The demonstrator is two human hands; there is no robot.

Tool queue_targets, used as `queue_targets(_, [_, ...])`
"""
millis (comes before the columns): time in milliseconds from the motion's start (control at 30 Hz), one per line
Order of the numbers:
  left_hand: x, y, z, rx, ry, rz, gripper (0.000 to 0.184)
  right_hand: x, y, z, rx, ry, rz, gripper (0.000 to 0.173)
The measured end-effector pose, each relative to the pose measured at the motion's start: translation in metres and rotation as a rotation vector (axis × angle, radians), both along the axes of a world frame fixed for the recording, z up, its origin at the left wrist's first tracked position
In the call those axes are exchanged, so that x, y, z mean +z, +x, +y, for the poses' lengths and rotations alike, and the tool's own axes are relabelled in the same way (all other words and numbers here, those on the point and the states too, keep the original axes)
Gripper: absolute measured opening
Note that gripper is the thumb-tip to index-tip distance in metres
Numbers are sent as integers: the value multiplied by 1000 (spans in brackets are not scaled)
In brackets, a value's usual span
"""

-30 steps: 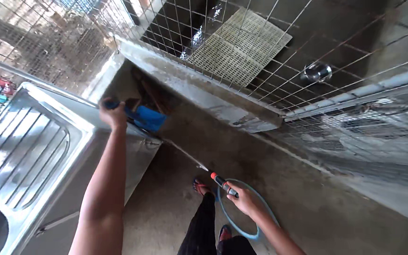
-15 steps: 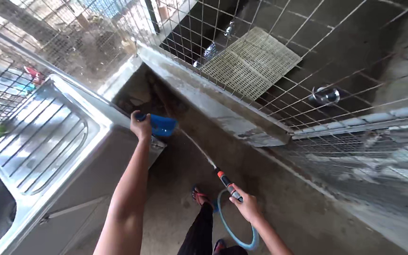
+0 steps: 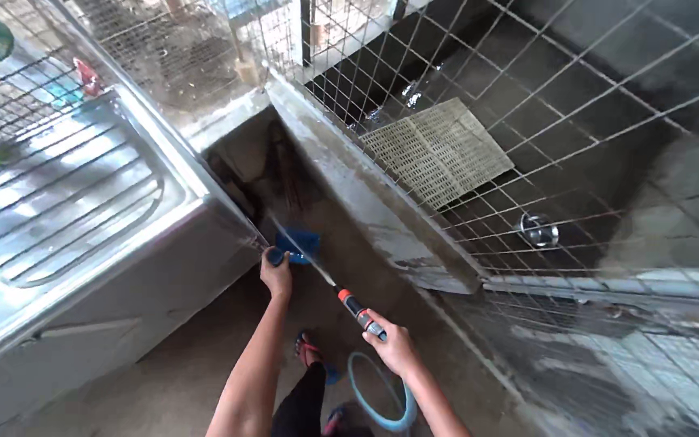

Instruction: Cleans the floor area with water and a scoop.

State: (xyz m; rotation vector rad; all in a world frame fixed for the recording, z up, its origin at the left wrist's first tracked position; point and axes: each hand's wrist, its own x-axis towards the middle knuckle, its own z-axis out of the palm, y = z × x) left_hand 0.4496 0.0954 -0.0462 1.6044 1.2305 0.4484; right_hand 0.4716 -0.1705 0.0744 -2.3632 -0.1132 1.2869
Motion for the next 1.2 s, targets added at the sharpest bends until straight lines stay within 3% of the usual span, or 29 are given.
queue_targets(300, [9, -94, -54, 140, -36, 8, 51, -23, -34, -4, -33, 71, -81, 62])
queue_targets(700, [38, -251, -100, 347, 109, -67, 51, -44, -106, -30, -138, 145, -60, 63])
queue_targets(967, [51, -337, -90, 367, 151, -82, 51, -35, -162, -18, -212, 169, -35, 66])
queue_targets(1200, [60, -418, -68, 368, 155, -115, 52, -40, -237, 23, -300, 208, -12, 67])
